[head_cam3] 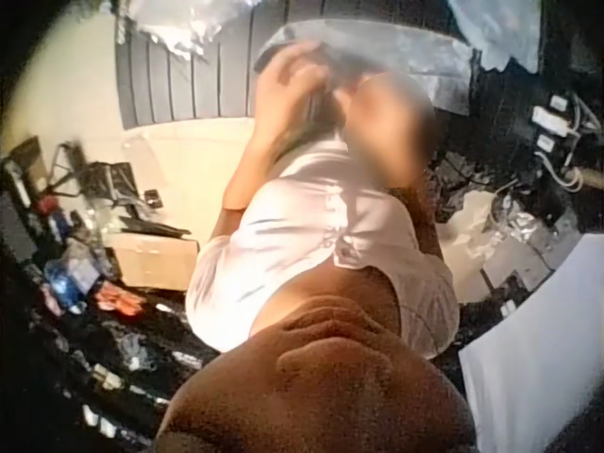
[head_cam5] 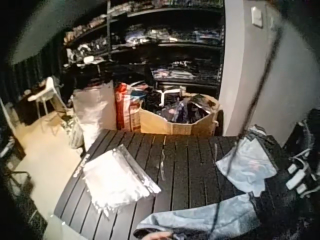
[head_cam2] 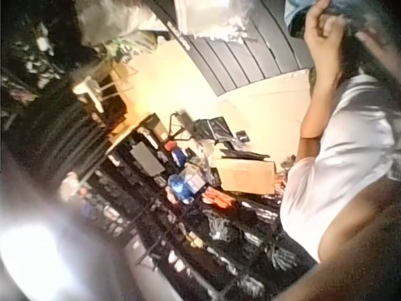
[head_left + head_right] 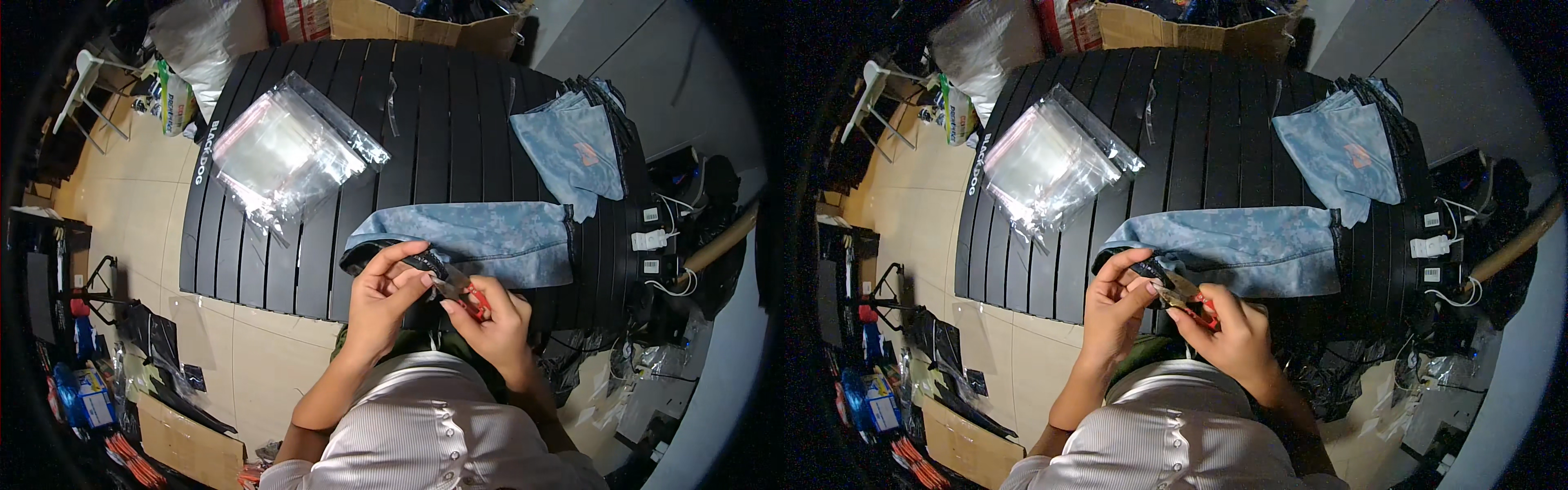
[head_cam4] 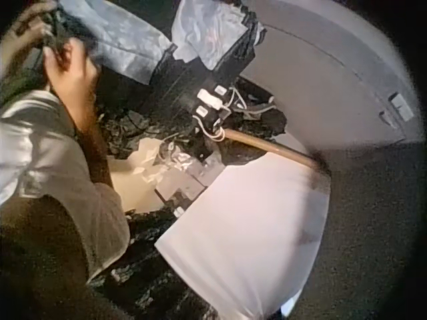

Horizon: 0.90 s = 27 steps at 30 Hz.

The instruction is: Trimming loose threads from textile products using thread snips and folding them for packaging.

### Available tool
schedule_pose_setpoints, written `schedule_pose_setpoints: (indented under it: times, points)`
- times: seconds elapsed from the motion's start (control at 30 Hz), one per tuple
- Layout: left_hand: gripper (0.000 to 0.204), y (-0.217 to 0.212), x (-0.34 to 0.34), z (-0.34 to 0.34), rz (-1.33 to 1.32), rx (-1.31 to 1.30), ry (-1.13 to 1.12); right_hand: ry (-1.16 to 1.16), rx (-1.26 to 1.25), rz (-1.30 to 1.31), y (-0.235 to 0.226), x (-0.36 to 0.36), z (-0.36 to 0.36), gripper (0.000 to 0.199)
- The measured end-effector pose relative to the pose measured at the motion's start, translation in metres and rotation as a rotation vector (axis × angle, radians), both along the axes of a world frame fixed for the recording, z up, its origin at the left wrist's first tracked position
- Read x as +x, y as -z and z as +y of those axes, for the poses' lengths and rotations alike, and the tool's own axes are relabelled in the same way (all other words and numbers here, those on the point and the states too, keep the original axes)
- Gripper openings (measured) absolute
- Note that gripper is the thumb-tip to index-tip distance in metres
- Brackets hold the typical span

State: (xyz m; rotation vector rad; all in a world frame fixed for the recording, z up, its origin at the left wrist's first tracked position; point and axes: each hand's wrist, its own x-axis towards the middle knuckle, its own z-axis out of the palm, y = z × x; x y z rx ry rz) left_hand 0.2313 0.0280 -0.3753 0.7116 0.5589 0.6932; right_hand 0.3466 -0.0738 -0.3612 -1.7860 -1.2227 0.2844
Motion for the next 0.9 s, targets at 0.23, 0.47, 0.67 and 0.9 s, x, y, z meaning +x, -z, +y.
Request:
schedule_pose_setpoints:
  times: [0.23, 0.47, 0.67, 0.9]
  points:
    - [0.021, 0.018, -0.013, 0.018, 0.023, -0.038, -0.236, 0.392, -0.062, -0.088, 0.017, 0.062, -0.018, 0.017]
    - [0.041, 0.038, -0.051, 0.045, 0.31, 0.083, -0.233, 0.921, -0.442, -0.429, 0.093, 0.186, -0.119, 0.039]
    - [0.036, 0.047, -0.061, 0.055, 0.374, 0.076, -0.209, 1.002, -0.161, -0.114, 0.118, 0.197, -0.129, 0.045]
    - [0.039, 0.054, -0.042, 0.057, 1.487, 1.239, -0.268, 0.599, -0.121, 0.071, 0.099, 0.178, -0.088, 0.028]
